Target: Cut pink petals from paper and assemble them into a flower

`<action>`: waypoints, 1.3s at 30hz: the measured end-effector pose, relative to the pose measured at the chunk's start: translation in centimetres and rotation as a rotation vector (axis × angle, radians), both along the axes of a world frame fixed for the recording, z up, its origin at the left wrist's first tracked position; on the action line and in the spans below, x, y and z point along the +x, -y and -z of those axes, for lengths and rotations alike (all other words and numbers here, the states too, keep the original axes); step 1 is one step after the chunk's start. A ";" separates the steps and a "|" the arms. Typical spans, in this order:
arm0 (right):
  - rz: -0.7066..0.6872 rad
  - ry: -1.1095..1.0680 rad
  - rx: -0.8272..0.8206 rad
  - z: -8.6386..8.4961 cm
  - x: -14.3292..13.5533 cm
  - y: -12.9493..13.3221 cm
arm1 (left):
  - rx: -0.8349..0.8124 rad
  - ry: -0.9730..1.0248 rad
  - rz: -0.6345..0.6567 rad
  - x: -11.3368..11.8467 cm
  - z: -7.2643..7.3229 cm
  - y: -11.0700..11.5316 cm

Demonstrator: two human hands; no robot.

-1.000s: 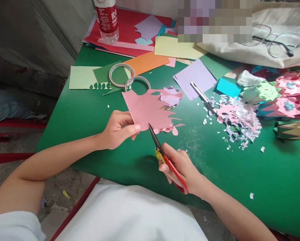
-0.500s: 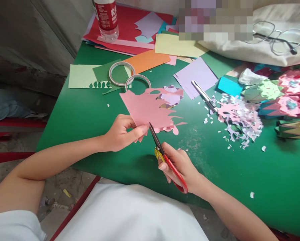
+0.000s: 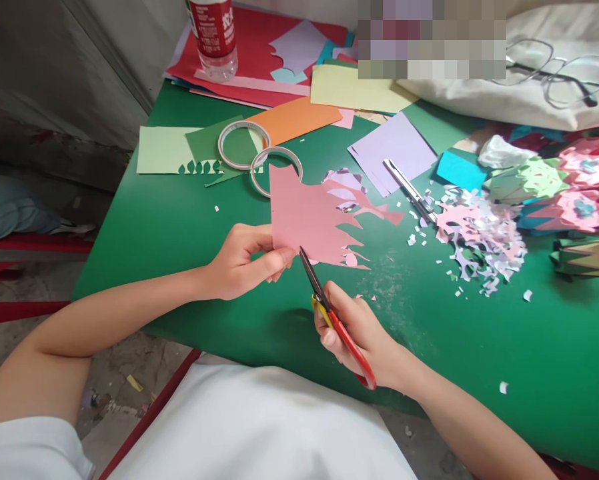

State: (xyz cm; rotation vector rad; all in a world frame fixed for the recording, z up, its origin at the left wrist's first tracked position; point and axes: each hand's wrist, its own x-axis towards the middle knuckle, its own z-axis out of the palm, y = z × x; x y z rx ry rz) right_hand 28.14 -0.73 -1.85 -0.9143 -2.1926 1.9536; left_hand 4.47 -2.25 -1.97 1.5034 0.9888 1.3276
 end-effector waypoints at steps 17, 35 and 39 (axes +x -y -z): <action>-0.028 -0.088 -0.052 -0.9 -0.8 0.7 | -0.294 0.085 0.095 1.2 -0.5 1.3; 0.009 -0.104 0.037 -0.7 -0.9 0.4 | -0.288 0.057 0.160 1.1 -0.2 1.2; -0.009 -0.074 0.094 -0.6 -0.6 0.0 | -0.245 0.005 0.170 0.8 -0.6 0.9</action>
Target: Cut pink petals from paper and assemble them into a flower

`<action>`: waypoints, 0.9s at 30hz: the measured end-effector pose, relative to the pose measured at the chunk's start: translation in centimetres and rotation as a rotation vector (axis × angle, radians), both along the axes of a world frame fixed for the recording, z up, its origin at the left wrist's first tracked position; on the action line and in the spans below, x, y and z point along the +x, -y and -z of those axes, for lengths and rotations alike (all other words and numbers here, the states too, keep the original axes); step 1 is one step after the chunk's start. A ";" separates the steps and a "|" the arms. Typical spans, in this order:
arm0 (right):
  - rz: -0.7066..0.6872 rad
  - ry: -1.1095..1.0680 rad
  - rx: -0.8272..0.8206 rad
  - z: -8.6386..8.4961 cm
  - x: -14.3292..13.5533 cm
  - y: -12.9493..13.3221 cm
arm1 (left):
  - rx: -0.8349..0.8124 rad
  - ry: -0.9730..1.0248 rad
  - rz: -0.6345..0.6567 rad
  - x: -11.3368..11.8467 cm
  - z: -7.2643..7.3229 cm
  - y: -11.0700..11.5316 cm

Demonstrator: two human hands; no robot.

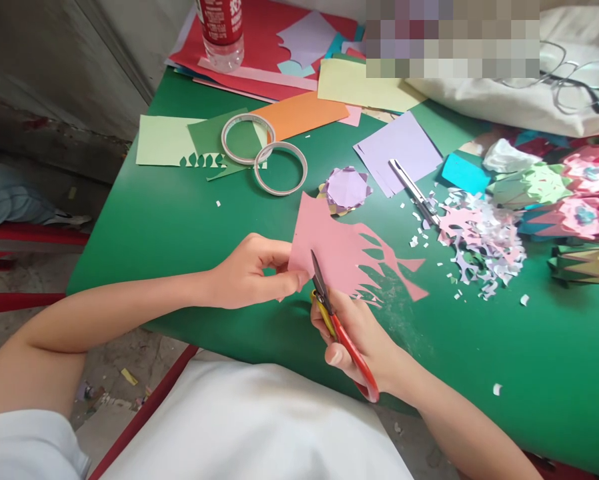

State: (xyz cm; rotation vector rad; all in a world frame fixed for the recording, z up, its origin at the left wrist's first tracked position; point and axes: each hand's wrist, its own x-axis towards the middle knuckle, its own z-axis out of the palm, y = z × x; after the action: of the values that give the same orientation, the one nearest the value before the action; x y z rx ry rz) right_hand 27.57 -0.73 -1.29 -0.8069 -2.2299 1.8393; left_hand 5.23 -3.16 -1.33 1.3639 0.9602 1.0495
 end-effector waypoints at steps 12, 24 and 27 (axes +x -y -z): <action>0.025 -0.007 0.063 0.2 0.0 0.0 | -0.002 0.105 0.030 0.1 0.5 0.1; 0.018 -0.006 0.122 0.9 0.5 0.0 | -0.004 0.027 0.020 -0.2 -0.1 0.0; 0.027 -0.007 0.139 1.3 0.7 0.1 | 0.052 0.015 0.000 -0.2 -0.3 -0.2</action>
State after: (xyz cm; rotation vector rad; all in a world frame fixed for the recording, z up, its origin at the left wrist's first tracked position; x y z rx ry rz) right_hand 28.27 -0.84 -2.59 -0.7992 -2.3002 1.6510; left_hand 5.02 -3.00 -0.99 1.3970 0.9277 1.0900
